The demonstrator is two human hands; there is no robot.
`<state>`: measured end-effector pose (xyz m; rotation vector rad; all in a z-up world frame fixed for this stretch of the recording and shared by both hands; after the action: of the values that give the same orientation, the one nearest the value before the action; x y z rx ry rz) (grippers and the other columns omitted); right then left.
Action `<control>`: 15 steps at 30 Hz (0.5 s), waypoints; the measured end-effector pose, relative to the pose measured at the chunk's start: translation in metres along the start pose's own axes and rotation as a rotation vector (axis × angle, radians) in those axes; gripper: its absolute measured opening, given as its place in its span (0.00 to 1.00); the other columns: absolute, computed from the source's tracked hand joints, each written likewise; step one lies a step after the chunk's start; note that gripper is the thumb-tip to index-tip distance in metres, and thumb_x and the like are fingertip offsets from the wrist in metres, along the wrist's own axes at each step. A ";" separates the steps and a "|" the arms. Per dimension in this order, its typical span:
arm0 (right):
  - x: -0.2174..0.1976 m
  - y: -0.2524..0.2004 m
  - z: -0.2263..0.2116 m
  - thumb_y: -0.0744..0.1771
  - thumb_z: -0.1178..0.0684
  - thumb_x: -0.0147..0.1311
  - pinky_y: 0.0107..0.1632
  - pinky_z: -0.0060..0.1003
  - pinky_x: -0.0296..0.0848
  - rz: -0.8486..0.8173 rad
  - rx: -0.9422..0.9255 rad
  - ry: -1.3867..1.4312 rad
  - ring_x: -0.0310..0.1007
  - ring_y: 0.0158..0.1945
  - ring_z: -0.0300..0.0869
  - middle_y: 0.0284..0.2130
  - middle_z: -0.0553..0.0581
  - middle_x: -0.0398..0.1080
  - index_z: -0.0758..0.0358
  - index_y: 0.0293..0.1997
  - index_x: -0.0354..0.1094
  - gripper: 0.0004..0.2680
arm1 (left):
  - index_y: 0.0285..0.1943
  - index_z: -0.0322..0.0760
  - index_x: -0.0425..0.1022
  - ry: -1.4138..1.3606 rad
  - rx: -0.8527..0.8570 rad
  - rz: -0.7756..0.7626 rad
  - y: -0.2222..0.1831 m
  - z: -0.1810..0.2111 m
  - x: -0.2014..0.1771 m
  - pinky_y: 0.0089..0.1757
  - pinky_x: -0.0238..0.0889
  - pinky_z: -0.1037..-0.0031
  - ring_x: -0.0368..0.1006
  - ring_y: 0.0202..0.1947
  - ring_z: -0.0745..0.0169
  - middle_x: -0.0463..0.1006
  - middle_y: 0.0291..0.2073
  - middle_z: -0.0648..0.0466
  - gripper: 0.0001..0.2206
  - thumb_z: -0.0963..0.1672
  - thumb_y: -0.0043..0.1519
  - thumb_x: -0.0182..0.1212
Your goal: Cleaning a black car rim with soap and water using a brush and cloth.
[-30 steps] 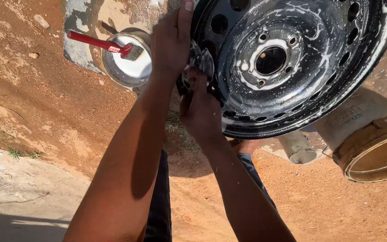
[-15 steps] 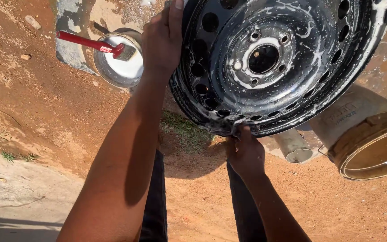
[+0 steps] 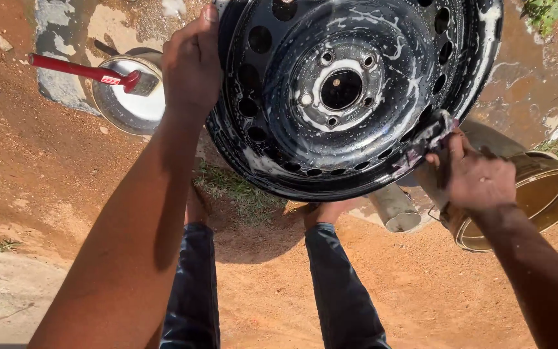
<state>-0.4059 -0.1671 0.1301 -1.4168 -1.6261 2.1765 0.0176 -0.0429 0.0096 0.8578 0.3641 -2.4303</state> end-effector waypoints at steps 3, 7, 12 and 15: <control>-0.016 0.023 0.008 0.73 0.36 0.32 0.20 0.44 0.69 -0.187 0.228 -0.108 0.71 0.18 0.46 0.27 0.66 0.74 0.66 0.61 0.55 0.20 | 0.42 0.28 0.78 -0.038 -0.066 -0.111 0.002 0.009 0.002 0.41 0.66 0.52 0.75 0.36 0.41 0.76 0.31 0.39 0.25 0.51 0.80 0.42; 0.011 0.015 -0.059 0.71 0.42 0.48 0.28 0.53 0.75 0.268 0.395 0.266 0.76 0.26 0.62 0.37 0.74 0.75 0.68 0.62 0.52 0.19 | 0.43 0.31 0.80 -0.008 -0.244 -0.146 0.022 0.018 -0.010 0.40 0.67 0.51 0.77 0.34 0.39 0.79 0.30 0.39 0.24 0.52 0.78 0.43; 0.104 -0.027 -0.119 0.71 0.49 0.52 0.31 0.52 0.76 0.265 0.617 0.430 0.78 0.29 0.59 0.32 0.69 0.76 0.74 0.67 0.50 0.21 | 0.47 0.32 0.79 -0.054 -0.381 -0.234 0.022 0.032 -0.012 0.37 0.65 0.51 0.77 0.31 0.36 0.78 0.27 0.37 0.24 0.53 0.75 0.41; 0.038 -0.004 -0.078 0.66 0.52 0.57 0.43 0.54 0.75 0.411 0.620 0.856 0.79 0.37 0.60 0.36 0.69 0.78 0.73 0.61 0.55 0.20 | 0.49 0.30 0.78 -0.050 -0.268 -0.192 0.024 0.037 -0.012 0.37 0.65 0.51 0.77 0.33 0.33 0.78 0.30 0.37 0.24 0.53 0.77 0.40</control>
<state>-0.3750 -0.0883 0.1091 -2.0998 -0.3643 1.5682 0.0204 -0.0731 0.0433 0.6701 0.7649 -2.4946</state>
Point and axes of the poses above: each hand's wrist, its own y-axis towards the middle knuckle, its own x-axis out of the palm, z = x × y, the point moved 5 cm from there along y, towards the middle knuckle
